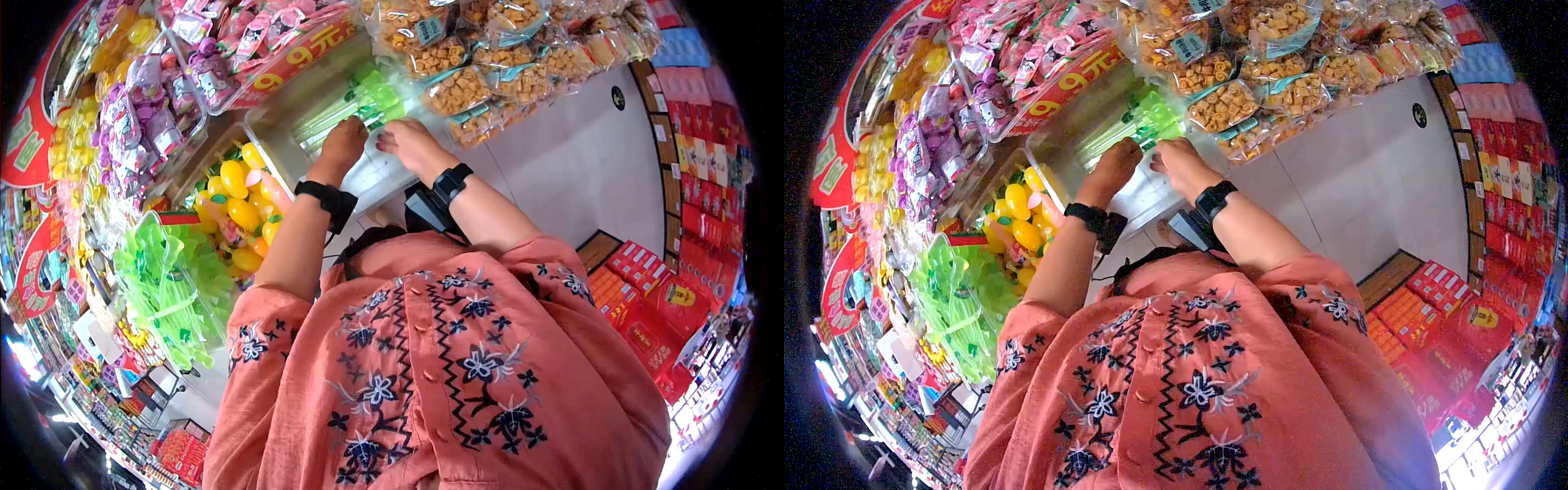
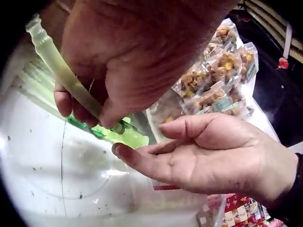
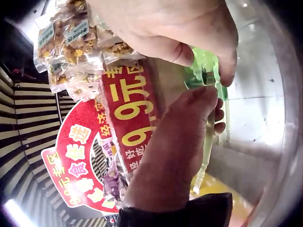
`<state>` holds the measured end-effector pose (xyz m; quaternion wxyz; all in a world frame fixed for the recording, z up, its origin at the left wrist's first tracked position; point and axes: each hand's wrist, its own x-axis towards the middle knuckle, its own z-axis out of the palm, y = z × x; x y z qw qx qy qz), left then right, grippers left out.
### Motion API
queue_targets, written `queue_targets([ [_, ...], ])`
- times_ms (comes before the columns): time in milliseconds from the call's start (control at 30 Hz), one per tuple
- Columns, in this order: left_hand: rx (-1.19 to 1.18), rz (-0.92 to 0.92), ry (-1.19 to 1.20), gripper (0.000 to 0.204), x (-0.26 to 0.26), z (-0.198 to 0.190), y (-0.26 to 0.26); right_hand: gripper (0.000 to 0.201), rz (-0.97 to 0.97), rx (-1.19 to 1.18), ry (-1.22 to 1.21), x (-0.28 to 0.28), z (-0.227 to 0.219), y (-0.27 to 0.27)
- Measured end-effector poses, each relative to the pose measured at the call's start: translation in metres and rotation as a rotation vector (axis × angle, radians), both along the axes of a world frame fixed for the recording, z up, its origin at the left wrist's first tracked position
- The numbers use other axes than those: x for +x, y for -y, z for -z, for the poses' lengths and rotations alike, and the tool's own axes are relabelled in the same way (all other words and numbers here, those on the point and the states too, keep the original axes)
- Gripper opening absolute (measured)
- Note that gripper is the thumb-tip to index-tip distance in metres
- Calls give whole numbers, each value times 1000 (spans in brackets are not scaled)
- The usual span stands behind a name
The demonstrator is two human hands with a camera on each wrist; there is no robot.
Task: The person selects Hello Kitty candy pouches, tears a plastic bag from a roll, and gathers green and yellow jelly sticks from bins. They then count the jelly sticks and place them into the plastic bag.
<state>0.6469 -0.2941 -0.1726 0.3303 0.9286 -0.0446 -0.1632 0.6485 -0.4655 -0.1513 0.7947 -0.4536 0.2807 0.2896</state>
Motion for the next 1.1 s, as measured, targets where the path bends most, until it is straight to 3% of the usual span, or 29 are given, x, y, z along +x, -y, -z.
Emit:
queue_targets([
  [167, 22, -69, 19, 21, 5, 32, 7, 1, 21, -56, -18, 6, 16, 1],
  [367, 177, -72, 165, 16, 3, 62, 5, 16, -52, -111, -67, 18, 55, -3],
  [467, 444, -42, 155, 16, 0, 18, 18, 16, -25, -110, -78, 18, 44, -6],
  [567, 564, 40, 150, 22, 2, 18, 21, 14, -55, -116, -74, 19, 49, -6],
  [867, 353, -79, 182, 13, -2, 38, 25, 14, -125, -144, 10, 18, 62, 4],
  [1067, 288, -87, -14, 24, 3, 34, 21, 15, -164, -133, 29, 17, 19, 7],
  [1100, 277, -155, -83, 29, 5, 15, 25, 14, -188, -74, 17, 18, 21, 6],
])
